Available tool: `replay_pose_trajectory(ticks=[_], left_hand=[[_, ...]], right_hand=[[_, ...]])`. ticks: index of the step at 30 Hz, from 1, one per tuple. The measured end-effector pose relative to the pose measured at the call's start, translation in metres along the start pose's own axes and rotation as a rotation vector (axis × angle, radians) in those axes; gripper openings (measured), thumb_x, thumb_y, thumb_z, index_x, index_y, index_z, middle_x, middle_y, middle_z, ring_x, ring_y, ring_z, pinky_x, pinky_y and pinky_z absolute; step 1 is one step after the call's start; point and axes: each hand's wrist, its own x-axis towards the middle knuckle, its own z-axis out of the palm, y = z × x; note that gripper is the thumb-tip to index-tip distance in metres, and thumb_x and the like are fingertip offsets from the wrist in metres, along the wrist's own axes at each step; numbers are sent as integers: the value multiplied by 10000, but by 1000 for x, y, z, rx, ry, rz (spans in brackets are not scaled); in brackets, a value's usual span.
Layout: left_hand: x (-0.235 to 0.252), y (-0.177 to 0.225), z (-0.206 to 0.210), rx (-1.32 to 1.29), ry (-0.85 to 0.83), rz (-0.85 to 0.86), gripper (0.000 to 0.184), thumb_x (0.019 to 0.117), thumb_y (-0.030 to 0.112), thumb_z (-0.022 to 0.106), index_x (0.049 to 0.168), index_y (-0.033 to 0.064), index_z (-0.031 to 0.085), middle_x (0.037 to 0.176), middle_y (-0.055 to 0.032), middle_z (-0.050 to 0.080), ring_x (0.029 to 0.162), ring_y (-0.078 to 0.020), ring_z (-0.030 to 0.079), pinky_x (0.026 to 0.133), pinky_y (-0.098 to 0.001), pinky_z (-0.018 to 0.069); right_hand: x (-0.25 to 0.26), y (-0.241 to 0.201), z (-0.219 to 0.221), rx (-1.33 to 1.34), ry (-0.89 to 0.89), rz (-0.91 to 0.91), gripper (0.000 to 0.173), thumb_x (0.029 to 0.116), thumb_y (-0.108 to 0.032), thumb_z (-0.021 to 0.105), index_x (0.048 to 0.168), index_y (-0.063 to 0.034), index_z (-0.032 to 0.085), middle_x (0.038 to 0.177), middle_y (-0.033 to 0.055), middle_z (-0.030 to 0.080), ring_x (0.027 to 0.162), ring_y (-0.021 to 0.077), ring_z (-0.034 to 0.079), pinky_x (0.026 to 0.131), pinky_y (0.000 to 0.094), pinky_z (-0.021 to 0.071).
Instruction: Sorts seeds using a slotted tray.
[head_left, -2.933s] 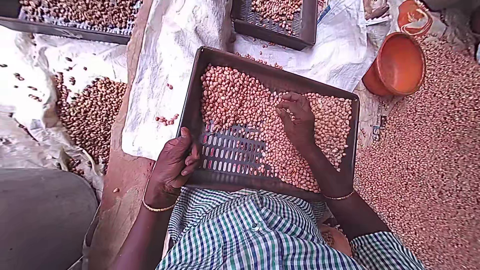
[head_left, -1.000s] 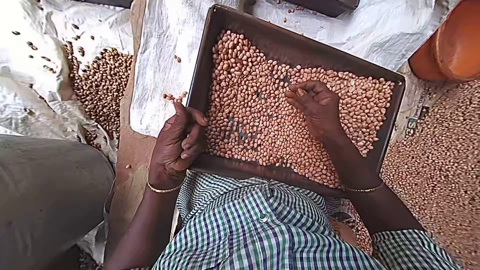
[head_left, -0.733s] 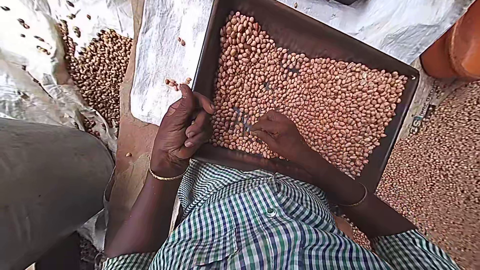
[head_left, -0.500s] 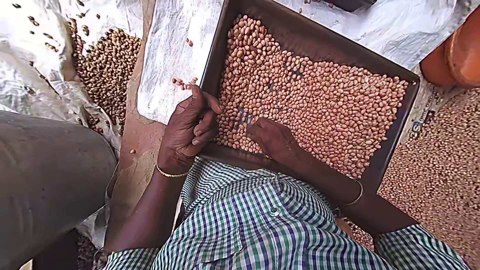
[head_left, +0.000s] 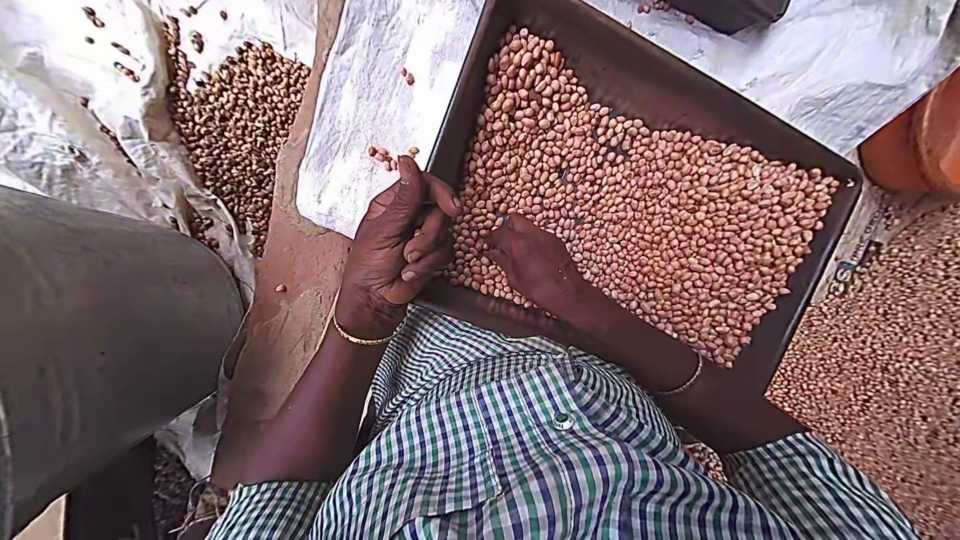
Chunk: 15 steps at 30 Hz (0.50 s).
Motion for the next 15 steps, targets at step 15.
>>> replay_pose_trajectory(ticks=[15], left_hand=[[-1, 0, 0, 111, 12, -14, 493, 1122, 327, 311, 885, 112, 686, 500, 111, 492, 402, 29, 467, 391, -128, 410]], right_hand=[[-30, 14, -40, 648, 140, 242, 40, 957, 15, 634, 965, -6, 668, 665, 35, 509, 482, 79, 391, 439, 182, 349]])
